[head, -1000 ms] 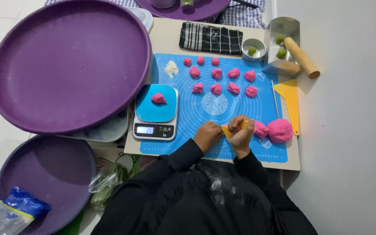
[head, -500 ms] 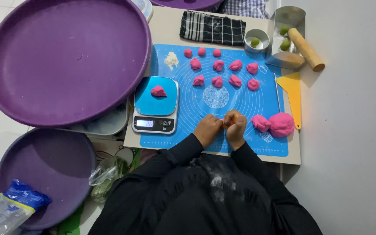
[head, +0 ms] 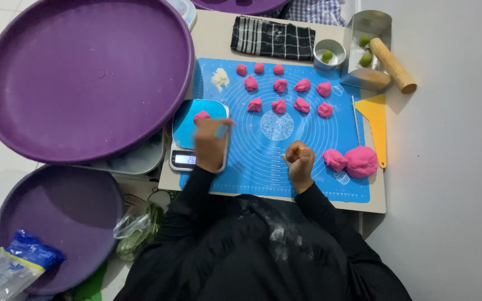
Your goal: The person is weighing small portions of pink dough on a digital scale and arranging them on a blue silicone mat.
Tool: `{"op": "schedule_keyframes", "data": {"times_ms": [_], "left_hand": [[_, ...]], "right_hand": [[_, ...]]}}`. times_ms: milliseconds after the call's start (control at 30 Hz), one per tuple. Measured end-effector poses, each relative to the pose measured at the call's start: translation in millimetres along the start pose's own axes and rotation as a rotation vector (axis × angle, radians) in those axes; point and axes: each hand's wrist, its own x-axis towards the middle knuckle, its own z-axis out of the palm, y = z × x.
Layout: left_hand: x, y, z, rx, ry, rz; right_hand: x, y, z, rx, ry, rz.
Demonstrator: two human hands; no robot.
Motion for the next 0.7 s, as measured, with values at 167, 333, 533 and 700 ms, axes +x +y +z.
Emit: {"op": "schedule_keyframes", "data": {"times_ms": [167,333,533,700], "left_hand": [[9.0,-57.0,-31.6,0.194,0.021,-0.058],[-6.6,-66.5,-14.5,0.314,0.014,-0.113],[-11.3,-66.3,-15.8,0.354,-0.009,-0.161],[1.0,-54.5,-40.2,-0.008,0.039,-0.205]], "right_hand": [[-1.8,0.8,-1.4,-0.049,-0.037,-0.011],[-0.9,-1.9,1.0,-0.092,-0.032,-0.046],[-2.9,-2.9,-0.6,-0.171,-0.105,-0.089],[-2.6,-2.3,-3.7,-0.042,-0.085,-0.013]]}}
